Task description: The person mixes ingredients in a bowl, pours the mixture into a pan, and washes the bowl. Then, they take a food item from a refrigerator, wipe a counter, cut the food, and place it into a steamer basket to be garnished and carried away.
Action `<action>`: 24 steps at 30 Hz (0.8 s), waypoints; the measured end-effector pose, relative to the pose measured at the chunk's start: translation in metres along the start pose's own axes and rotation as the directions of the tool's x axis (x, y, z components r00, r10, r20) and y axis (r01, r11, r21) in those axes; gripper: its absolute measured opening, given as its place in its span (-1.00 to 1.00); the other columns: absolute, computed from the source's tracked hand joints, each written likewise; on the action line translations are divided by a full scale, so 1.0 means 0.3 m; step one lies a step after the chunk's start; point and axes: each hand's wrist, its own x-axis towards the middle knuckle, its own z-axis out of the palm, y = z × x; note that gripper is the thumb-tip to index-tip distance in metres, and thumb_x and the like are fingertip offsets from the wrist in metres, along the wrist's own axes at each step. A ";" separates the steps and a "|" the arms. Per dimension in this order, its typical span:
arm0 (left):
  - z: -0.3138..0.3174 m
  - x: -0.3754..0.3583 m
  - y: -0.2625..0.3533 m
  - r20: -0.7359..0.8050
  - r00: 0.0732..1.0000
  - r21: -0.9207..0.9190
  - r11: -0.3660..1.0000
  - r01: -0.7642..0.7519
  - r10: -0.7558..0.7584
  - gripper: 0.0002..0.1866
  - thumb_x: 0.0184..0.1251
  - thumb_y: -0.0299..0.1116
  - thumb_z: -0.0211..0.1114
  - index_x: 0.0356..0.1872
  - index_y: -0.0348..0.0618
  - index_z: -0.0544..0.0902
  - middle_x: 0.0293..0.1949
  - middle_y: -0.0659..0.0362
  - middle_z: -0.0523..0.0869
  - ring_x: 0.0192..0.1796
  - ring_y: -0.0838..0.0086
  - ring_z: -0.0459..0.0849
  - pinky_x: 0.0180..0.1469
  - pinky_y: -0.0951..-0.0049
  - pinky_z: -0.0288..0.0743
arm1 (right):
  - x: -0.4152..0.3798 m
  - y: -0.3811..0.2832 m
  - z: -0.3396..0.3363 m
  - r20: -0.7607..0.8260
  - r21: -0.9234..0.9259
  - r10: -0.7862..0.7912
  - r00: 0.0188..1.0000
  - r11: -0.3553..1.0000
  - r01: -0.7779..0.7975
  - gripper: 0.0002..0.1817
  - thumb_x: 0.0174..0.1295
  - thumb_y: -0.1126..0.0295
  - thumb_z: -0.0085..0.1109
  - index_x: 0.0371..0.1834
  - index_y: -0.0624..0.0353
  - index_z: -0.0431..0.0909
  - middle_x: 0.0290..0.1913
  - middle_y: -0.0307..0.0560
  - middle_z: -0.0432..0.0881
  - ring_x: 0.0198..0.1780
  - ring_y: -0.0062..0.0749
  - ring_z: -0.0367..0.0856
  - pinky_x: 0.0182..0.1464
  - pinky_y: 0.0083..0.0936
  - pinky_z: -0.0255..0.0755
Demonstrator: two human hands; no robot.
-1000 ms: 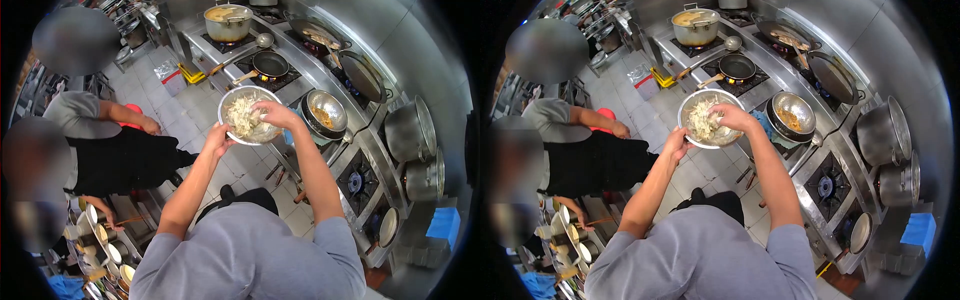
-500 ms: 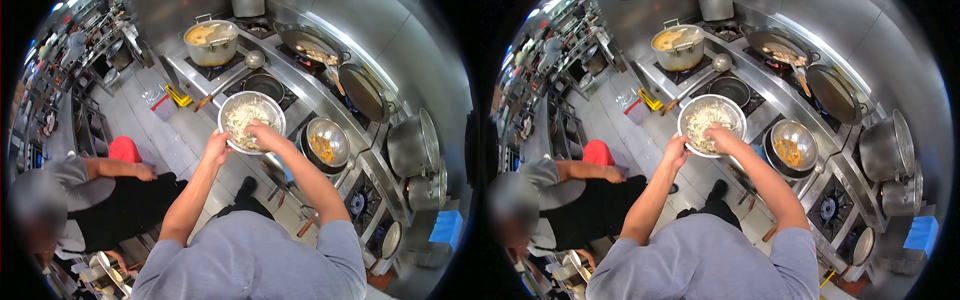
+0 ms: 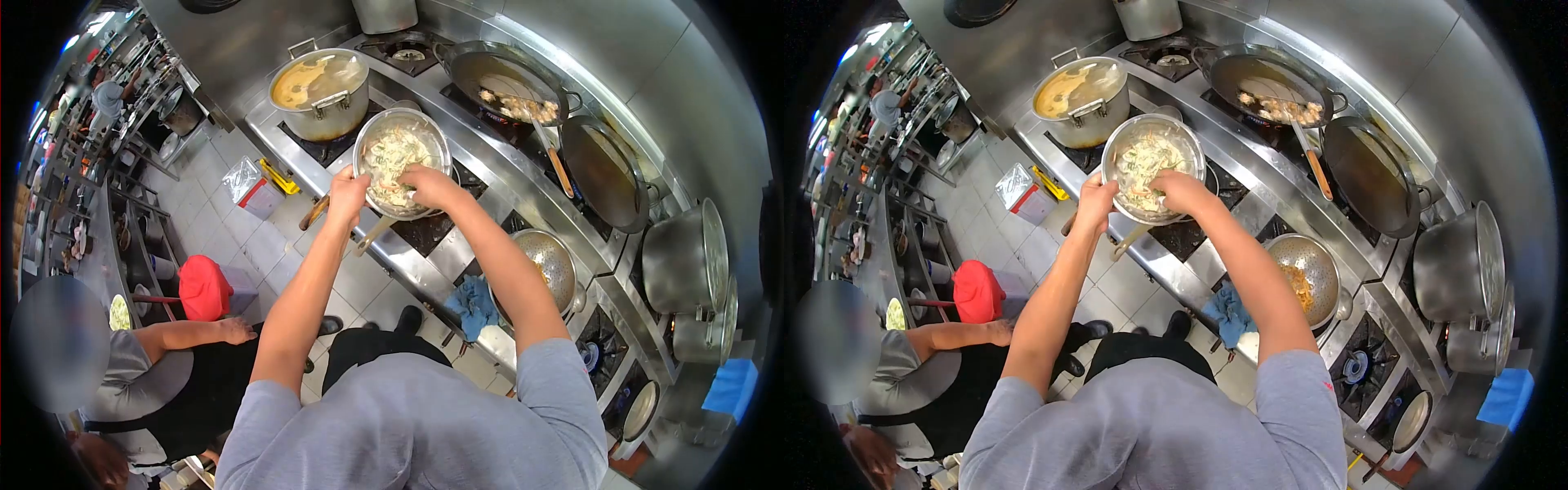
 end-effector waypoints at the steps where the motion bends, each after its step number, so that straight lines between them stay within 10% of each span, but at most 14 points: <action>1: 0.018 0.018 0.011 -0.010 1.000 -0.011 1.000 -0.006 0.006 -0.81 0.15 -0.58 0.08 -0.23 -0.27 0.61 -0.37 0.14 0.70 -0.49 0.48 0.67 -0.54 0.44 0.58 | 0.015 0.025 0.006 0.047 0.032 -0.018 0.999 0.999 0.016 -0.60 -0.07 0.42 0.24 -0.07 -0.06 0.67 -0.13 -0.05 0.59 0.01 -0.09 0.58 0.03 -0.22 0.48; 7: 0.083 0.153 0.010 0.140 0.988 0.036 0.997 -0.063 0.057 -0.64 0.17 -0.63 0.07 0.01 -0.33 0.64 -0.24 0.18 0.73 -0.28 0.57 0.65 -0.18 0.54 0.53 | 0.031 0.097 0.019 0.126 -0.166 0.212 0.969 0.968 -0.190 -0.58 0.00 0.29 0.25 0.02 -0.16 0.66 -0.09 -0.05 0.61 0.05 -0.11 0.57 0.06 -0.22 0.46; 15: 0.090 0.285 -0.156 0.231 0.954 0.115 0.969 -0.219 0.189 -0.70 0.11 -0.62 0.13 -0.14 -0.31 0.71 0.27 -0.08 0.51 0.38 0.30 0.40 0.28 0.46 0.29 | 0.024 0.166 0.064 0.274 -0.261 0.348 0.897 0.924 -0.279 -0.56 0.00 0.27 0.26 0.04 -0.20 0.66 -0.01 -0.11 0.62 0.10 -0.17 0.56 0.11 -0.25 0.46; 24: 0.090 0.264 -0.153 0.355 0.870 0.301 0.839 -0.453 0.343 -0.78 0.06 -0.61 0.16 -0.26 -0.32 0.68 0.31 -0.16 0.45 0.32 0.28 0.48 0.22 0.45 0.36 | -0.028 0.192 0.122 0.248 -0.205 0.306 0.919 0.944 -0.259 -0.59 -0.05 0.38 0.24 -0.03 -0.06 0.67 -0.05 -0.04 0.61 0.09 -0.10 0.55 0.09 -0.24 0.47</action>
